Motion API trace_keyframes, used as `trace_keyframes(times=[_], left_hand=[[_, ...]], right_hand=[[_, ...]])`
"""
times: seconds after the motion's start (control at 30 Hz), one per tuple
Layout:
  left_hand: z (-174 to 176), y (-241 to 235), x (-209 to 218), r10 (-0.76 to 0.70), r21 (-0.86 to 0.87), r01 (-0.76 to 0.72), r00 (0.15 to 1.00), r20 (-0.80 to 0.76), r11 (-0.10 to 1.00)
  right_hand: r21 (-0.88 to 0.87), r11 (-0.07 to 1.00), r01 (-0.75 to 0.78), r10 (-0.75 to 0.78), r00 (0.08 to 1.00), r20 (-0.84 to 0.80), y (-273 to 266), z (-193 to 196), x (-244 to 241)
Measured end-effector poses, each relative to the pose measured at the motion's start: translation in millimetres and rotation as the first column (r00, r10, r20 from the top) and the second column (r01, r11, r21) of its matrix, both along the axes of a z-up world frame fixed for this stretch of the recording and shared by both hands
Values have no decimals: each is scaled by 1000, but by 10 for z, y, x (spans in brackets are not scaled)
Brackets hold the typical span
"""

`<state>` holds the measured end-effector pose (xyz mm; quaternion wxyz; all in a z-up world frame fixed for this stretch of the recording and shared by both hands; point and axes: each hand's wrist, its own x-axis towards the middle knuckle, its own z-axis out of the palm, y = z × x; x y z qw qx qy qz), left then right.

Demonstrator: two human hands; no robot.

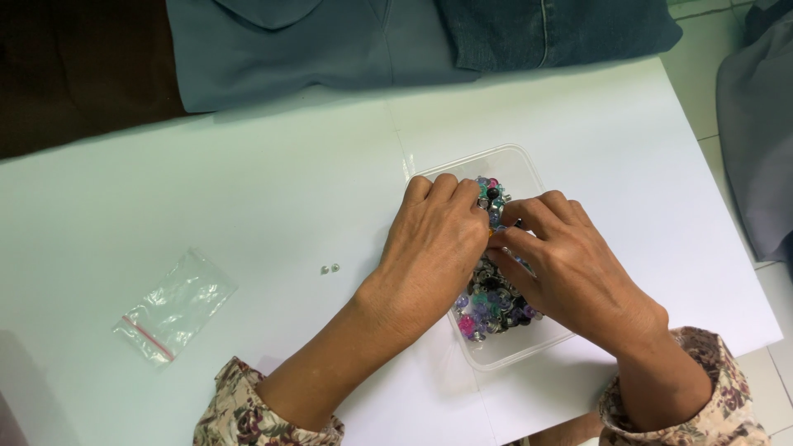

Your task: The person sorts small buttons from a plastic container onto a white table, then places a few into a small zip-top bag and seals it. They continue picking buttons from the container and arranging them on the table.

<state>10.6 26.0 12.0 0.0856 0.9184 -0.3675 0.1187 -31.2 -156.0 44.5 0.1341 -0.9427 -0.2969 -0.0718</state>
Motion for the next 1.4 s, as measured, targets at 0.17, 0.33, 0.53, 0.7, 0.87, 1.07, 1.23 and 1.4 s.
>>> trace_keyframes(times=[0.17,0.33,0.53,0.7,0.87,1.07,1.23,1.4], left_hand=[[341,398,-80,51,-32,-53,996,-70,998],[613,940,-256,172,104,-145,925,-338,984],[416,1207,-410,373,359,-205,783,-498,910],[229,1391,-356,333,115,-334,725,-603,936],[85,1403,-255,352,113,-358,722,-596,927],[90,1398,-226,335,97,-352,718,-610,931],[136,1426,-232,332,68,-369,723,-606,927],[405,1456,-340,305,58,-335,756,-579,940]], right_hand=[[83,993,-83,81,996,26,174,80,-6],[69,982,-175,169,982,84,523,225,-99],[-7,957,-290,287,944,161,1070,340,-189],[-209,951,-228,262,953,153,1385,-29,-113],[-348,918,-189,227,971,71,1605,-216,-38],[-389,906,-167,208,976,65,1615,-270,-44],[-315,935,-161,199,976,91,1578,-174,-59],[-255,964,-75,101,991,90,1445,139,-113]])
